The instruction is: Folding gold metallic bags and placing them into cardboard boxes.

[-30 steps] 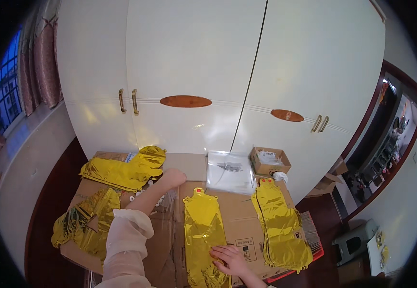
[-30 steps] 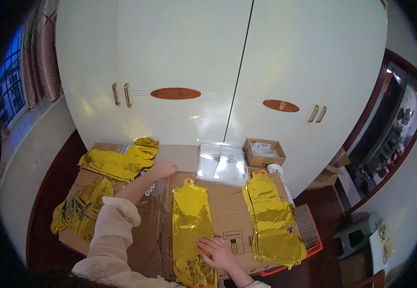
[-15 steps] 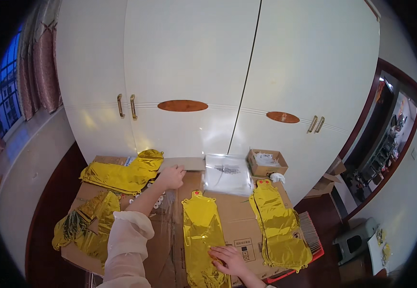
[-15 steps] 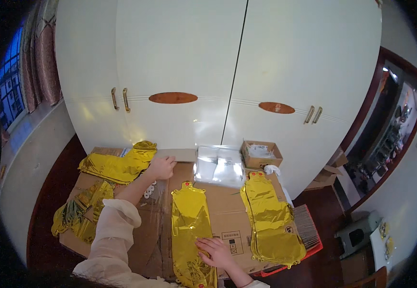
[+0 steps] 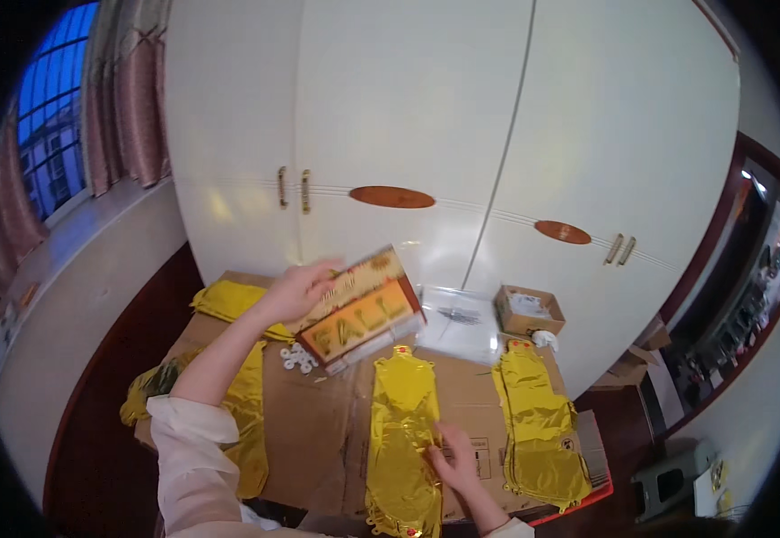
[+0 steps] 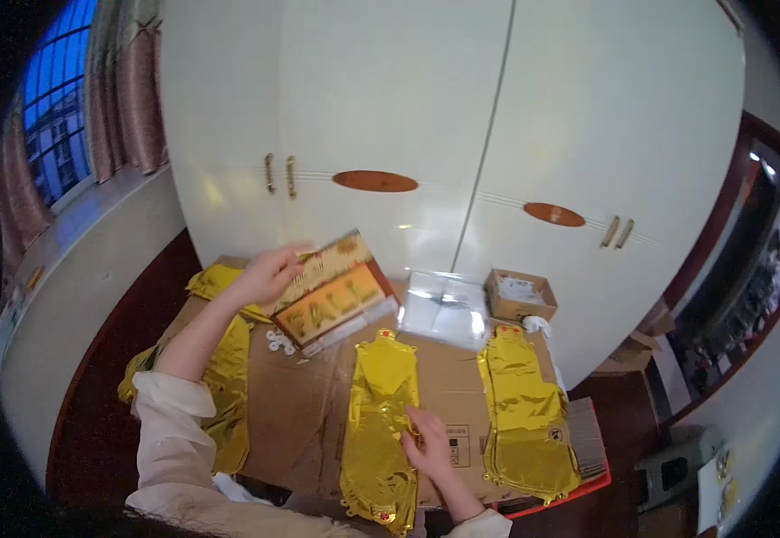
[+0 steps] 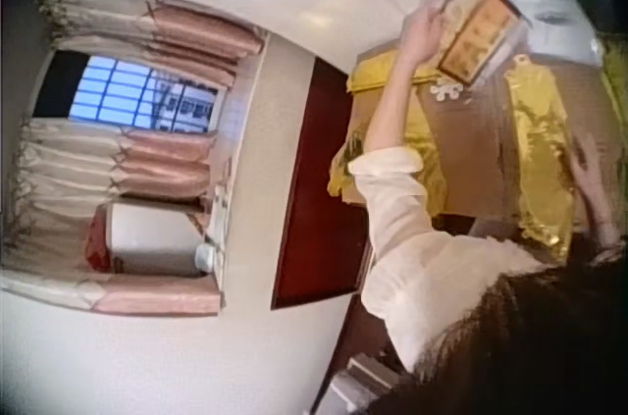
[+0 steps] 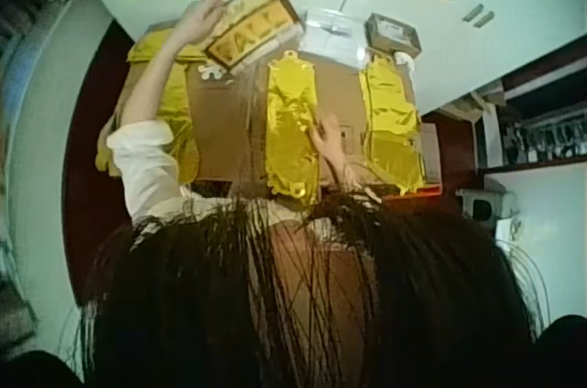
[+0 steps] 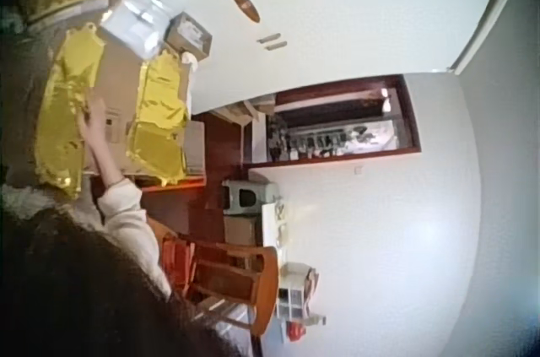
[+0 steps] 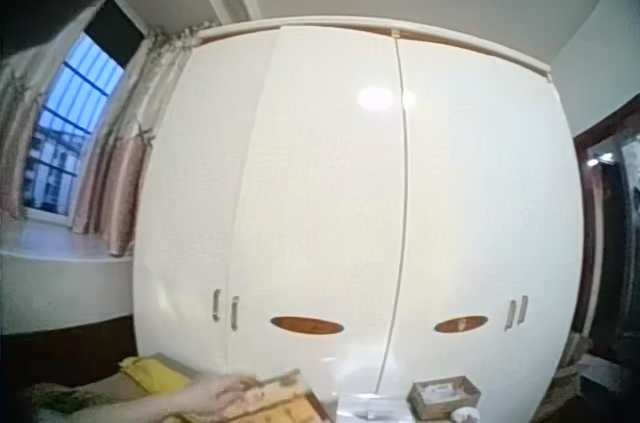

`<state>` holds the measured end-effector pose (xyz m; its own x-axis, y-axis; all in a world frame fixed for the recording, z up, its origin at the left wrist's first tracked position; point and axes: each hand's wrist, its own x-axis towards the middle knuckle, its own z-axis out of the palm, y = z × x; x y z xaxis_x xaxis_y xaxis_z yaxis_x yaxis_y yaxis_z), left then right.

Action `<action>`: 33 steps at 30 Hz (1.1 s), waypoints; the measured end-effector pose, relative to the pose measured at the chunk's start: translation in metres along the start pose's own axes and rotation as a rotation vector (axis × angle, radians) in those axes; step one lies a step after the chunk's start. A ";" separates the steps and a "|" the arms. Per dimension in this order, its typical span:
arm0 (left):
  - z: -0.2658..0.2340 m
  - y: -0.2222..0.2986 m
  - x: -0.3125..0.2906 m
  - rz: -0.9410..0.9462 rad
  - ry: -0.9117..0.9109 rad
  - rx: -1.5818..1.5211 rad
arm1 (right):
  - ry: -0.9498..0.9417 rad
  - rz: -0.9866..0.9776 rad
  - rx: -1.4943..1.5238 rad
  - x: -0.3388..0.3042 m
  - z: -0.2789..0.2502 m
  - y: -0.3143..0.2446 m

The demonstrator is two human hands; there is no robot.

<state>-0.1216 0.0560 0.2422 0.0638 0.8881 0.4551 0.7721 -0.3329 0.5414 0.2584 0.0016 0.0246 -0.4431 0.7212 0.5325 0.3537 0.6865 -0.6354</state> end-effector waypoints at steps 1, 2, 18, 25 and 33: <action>-0.006 0.005 -0.021 0.033 -0.062 0.136 | 0.013 0.001 -0.001 0.014 -0.001 -0.012; -0.011 0.012 -0.042 0.066 -0.128 0.268 | 0.026 0.005 -0.005 0.029 -0.002 -0.025; -0.016 0.011 -0.224 -0.410 -0.046 0.042 | -0.241 0.180 0.605 0.089 0.077 -0.064; 0.046 -0.039 -0.273 -0.624 0.062 -0.717 | -0.125 0.399 0.984 0.082 0.071 -0.084; 0.117 0.004 -0.271 -0.259 0.377 -1.797 | 0.230 0.521 1.284 0.037 0.055 -0.116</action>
<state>-0.0620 -0.1492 0.0379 -0.2536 0.9406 0.2257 -0.7942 -0.3357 0.5066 0.1556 -0.0565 0.0878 -0.3091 0.9476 0.0800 -0.6113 -0.1335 -0.7801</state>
